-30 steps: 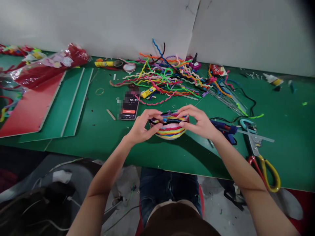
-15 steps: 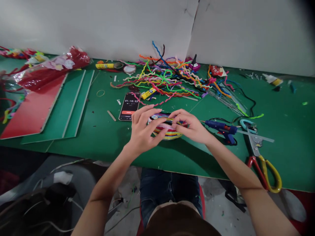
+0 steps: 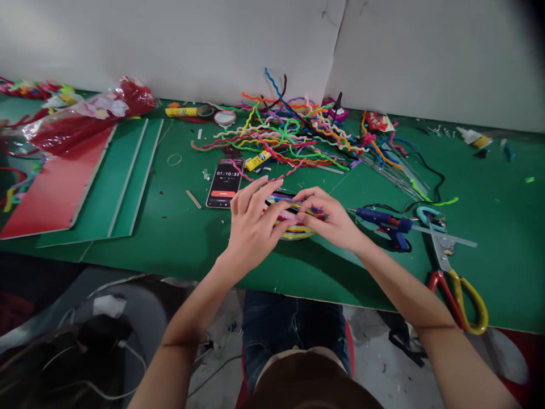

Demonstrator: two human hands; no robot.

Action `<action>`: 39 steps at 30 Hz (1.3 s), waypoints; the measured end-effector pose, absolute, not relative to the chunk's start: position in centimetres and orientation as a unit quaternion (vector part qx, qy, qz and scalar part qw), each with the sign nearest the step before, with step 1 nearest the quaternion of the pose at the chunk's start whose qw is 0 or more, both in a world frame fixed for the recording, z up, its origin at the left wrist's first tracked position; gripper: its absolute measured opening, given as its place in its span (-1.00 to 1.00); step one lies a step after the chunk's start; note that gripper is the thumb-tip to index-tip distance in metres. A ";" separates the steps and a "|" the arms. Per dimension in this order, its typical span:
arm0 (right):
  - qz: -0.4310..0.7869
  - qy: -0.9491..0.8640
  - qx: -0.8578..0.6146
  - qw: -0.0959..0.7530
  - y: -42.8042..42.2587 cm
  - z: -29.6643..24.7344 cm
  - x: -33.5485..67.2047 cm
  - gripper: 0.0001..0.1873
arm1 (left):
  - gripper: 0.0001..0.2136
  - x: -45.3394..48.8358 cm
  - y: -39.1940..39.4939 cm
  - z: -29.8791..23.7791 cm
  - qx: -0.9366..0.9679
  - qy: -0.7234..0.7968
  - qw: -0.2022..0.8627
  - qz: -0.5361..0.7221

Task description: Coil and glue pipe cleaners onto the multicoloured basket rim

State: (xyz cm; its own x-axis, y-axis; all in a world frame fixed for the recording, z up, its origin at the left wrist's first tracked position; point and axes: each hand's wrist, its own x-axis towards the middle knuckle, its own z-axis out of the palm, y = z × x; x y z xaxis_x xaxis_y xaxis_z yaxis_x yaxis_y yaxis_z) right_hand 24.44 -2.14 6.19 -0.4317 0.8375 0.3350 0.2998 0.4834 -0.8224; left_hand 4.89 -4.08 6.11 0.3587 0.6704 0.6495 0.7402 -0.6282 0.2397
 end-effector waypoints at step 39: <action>0.329 -0.809 -0.360 0.329 -1.6 6.3 25.6 -0.87 | -0.89 4.5 -3.5 7.8 -0.861 -0.402 -0.021 -0.310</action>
State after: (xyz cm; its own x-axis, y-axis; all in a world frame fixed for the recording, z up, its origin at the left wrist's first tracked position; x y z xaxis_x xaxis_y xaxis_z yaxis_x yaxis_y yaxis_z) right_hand 25.62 -1.64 6.25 -0.5244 0.7984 0.2958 0.3644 0.5244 -0.7696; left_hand 4.47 -3.51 7.79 0.4845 0.7058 0.5168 0.6802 -0.6755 0.2847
